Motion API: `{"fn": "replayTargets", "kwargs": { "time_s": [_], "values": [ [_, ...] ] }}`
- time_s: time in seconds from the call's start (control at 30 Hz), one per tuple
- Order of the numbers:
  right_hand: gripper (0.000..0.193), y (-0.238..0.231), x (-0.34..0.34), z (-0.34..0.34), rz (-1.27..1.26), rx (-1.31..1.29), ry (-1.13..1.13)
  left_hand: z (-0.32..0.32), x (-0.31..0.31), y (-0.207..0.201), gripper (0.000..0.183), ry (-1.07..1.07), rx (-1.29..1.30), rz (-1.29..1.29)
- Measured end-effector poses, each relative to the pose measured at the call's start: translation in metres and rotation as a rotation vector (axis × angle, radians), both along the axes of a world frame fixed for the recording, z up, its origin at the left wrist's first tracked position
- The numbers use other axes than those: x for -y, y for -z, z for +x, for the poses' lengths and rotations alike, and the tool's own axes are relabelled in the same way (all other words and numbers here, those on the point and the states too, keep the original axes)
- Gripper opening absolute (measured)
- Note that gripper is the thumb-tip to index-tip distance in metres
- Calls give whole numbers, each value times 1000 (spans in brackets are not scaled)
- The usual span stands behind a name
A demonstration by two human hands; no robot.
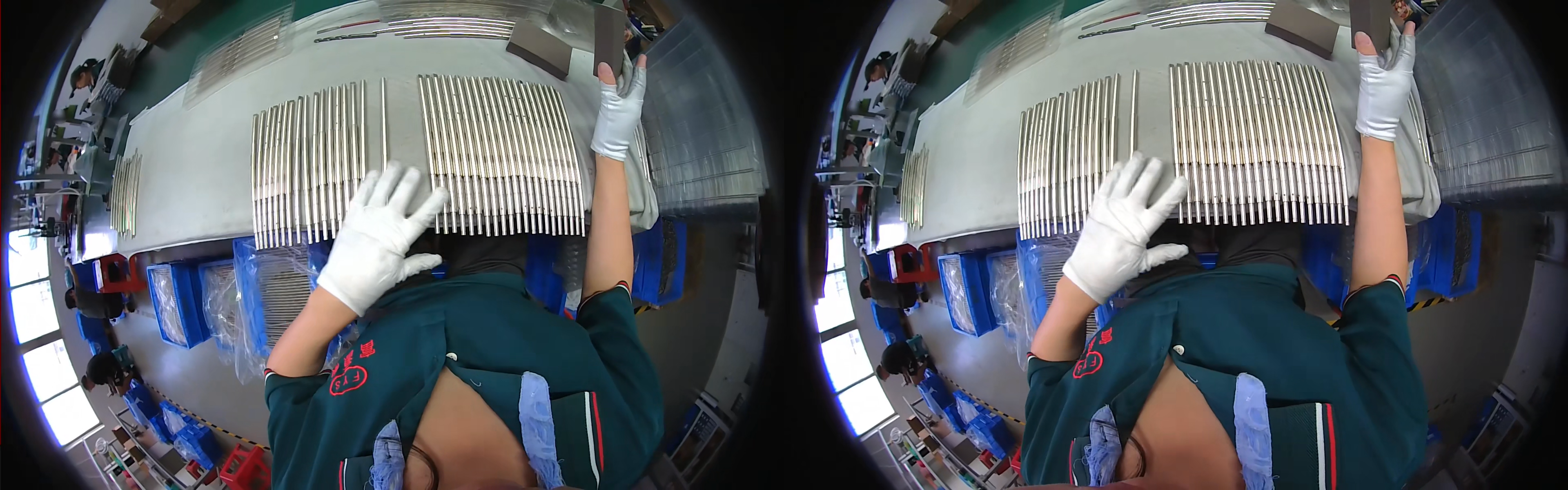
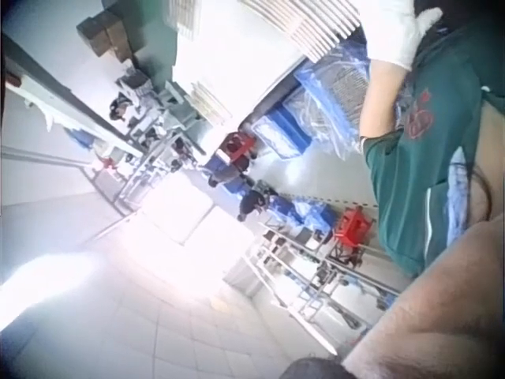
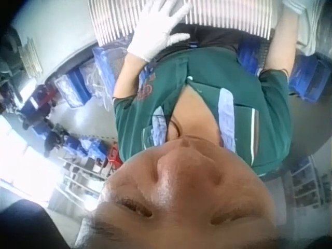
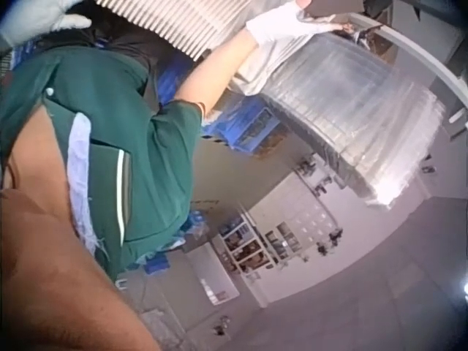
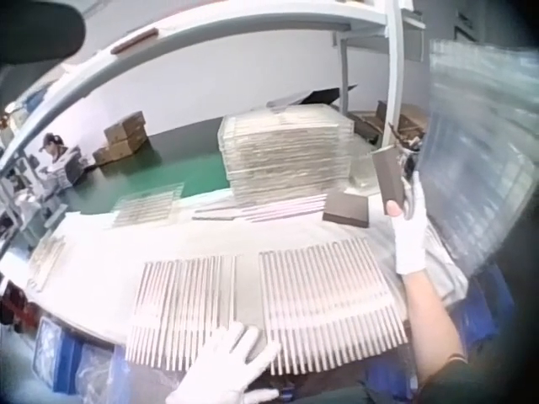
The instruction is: The worker is arranging and aligning thin metal rods into groups and placing them into clear plastic trays at a factory assembly station.
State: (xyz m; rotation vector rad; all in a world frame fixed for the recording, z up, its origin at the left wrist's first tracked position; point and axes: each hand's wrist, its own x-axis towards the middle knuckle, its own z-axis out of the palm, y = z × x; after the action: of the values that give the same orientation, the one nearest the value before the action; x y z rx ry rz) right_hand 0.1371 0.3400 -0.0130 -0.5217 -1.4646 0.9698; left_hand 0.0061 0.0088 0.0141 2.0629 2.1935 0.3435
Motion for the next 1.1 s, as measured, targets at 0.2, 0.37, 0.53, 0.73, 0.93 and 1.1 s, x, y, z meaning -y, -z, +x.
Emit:
{"fn": "replayTargets", "kwargs": {
  "time_s": [0.2,0.37,0.53,0.73,0.93,1.1],
  "values": [
    [81,-2,1,3,13,-15,-5,27,-33,11,79,169,91,50],
    [82,-6,7,2,-10,-9,-18,28,-38,12,73,144,88,52],
    [78,-5,9,1,-8,-44,-36,21,-29,11,75,137,39,43],
    [78,-7,10,0,13,10,2,11,-5,2,74,20,-45,-41],
    [78,5,-7,7,15,54,23,10,0,1,76,-14,-53,-63],
    [79,-3,7,-1,19,6,-2,17,-18,6,74,62,16,-14]
  ]
}}
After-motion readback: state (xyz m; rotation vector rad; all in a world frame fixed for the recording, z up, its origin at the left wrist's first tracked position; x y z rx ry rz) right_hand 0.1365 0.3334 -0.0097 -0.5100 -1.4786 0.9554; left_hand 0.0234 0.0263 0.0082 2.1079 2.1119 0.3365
